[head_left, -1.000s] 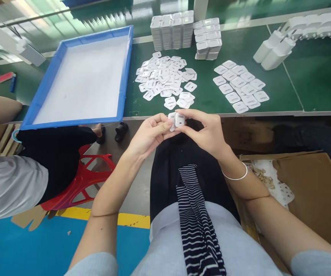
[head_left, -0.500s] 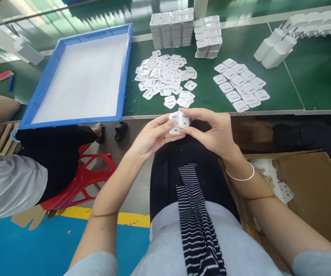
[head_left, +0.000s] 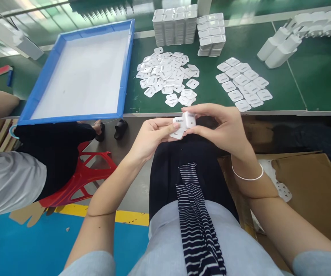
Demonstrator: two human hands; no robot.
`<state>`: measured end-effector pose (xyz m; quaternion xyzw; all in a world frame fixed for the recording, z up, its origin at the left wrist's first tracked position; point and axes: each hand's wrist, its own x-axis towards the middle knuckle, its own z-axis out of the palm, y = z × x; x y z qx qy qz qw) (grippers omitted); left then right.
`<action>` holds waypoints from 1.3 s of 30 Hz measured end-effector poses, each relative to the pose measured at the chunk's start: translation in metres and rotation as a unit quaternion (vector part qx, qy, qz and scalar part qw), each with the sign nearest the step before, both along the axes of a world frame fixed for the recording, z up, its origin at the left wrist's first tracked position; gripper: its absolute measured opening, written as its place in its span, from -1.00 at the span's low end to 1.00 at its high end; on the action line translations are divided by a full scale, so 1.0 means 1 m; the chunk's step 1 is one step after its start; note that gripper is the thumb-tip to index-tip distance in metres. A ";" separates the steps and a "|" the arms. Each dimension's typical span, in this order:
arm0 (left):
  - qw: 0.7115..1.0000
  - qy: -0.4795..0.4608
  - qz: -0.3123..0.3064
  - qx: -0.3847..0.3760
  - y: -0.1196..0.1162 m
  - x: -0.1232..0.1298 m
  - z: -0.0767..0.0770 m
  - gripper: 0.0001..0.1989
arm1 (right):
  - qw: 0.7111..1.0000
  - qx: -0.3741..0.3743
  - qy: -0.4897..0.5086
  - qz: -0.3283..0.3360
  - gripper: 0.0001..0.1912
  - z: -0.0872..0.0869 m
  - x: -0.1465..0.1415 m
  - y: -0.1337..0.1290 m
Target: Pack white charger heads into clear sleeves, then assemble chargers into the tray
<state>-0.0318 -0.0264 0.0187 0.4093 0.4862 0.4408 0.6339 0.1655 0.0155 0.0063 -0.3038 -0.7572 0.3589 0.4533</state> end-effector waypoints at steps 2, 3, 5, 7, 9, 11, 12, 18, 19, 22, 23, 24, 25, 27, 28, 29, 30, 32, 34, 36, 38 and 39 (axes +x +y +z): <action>1.000 0.004 -0.005 0.007 0.001 0.000 -0.002 -0.73 | 0.996 0.044 -0.073 0.005 -0.65 0.005 -0.002 -0.004; 1.000 0.004 -0.007 0.009 0.001 -0.001 -0.002 -0.71 | 0.993 0.057 -0.103 0.009 -0.65 0.007 -0.003 -0.005; 1.000 -0.005 -0.016 0.003 0.000 -0.002 -0.001 -0.68 | 0.987 0.067 -0.145 0.017 -0.66 0.010 -0.004 -0.004; 0.998 -0.033 -0.042 -0.015 -0.002 -0.004 0.000 -0.68 | 0.984 0.062 -0.166 0.025 -0.68 0.011 -0.003 0.000; 0.995 -0.064 -0.070 -0.035 -0.003 -0.005 0.000 -0.69 | 0.984 0.053 -0.166 0.038 -0.72 0.010 -0.002 0.004; 0.993 -0.081 -0.072 -0.047 -0.004 -0.005 -0.003 -0.68 | 0.985 0.043 -0.158 0.044 -0.74 0.008 -0.001 0.006; 0.993 -0.085 -0.059 -0.048 -0.004 -0.004 -0.005 -0.68 | 0.986 0.040 -0.154 0.039 -0.74 0.006 -0.001 0.006; 0.994 -0.099 0.030 -0.022 -0.003 0.005 -0.009 -0.65 | 0.986 0.063 -0.146 -0.045 -0.67 -0.005 -0.010 -0.007; 0.993 -0.105 0.039 -0.024 -0.003 0.007 -0.007 -0.60 | 0.985 0.068 -0.150 -0.055 -0.66 -0.006 -0.012 -0.009; 0.991 -0.117 0.060 -0.027 -0.002 0.009 -0.001 -0.39 | 0.979 0.087 -0.169 -0.069 -0.65 -0.007 -0.016 -0.011; 0.992 -0.112 0.058 -0.027 -0.001 0.008 0.001 -0.34 | 0.978 0.093 -0.176 -0.069 -0.66 -0.007 -0.016 -0.011; 0.993 -0.100 0.051 -0.028 -0.001 0.008 0.003 -0.31 | 0.976 0.098 -0.184 -0.068 -0.67 -0.006 -0.015 -0.010; 0.995 -0.084 0.039 -0.028 -0.001 0.006 0.004 -0.29 | 0.974 0.103 -0.191 -0.067 -0.69 -0.005 -0.014 -0.009; 0.999 -0.036 0.002 -0.017 0.000 0.003 0.007 -0.30 | 0.972 0.106 -0.200 -0.064 -0.73 -0.004 -0.011 -0.007; 1.000 -0.001 -0.023 0.003 0.001 0.001 0.008 -0.32 | 0.973 0.102 -0.199 -0.059 -0.74 -0.003 -0.009 -0.006; 0.997 0.045 -0.042 0.038 0.003 -0.001 0.009 -0.37 | 0.975 0.094 -0.192 -0.059 -0.74 -0.003 -0.007 -0.004; 0.989 0.107 -0.047 0.088 0.007 -0.003 0.010 -0.44 | 0.978 0.085 -0.177 -0.064 -0.72 -0.002 -0.005 -0.002; 0.939 0.272 -0.018 0.209 0.019 -0.008 0.009 -0.59 | 0.986 0.063 -0.129 -0.090 -0.69 -0.002 0.000 0.002; 0.843 0.443 0.009 0.306 0.036 -0.014 0.007 -0.66 | 0.990 0.041 -0.070 -0.119 -0.68 -0.004 0.003 0.006; 0.749 0.563 -0.030 0.348 0.053 -0.022 0.004 -0.64 | 0.992 0.015 -0.027 -0.123 -0.67 -0.006 0.004 0.009; 0.689 0.624 -0.100 0.355 0.066 -0.030 0.002 -0.61 | 0.994 -0.015 -0.005 -0.112 -0.65 -0.008 0.004 0.012; 0.672 0.638 -0.127 0.354 0.069 -0.034 0.002 -0.60 | 0.994 -0.031 0.002 -0.104 -0.64 -0.010 0.004 0.012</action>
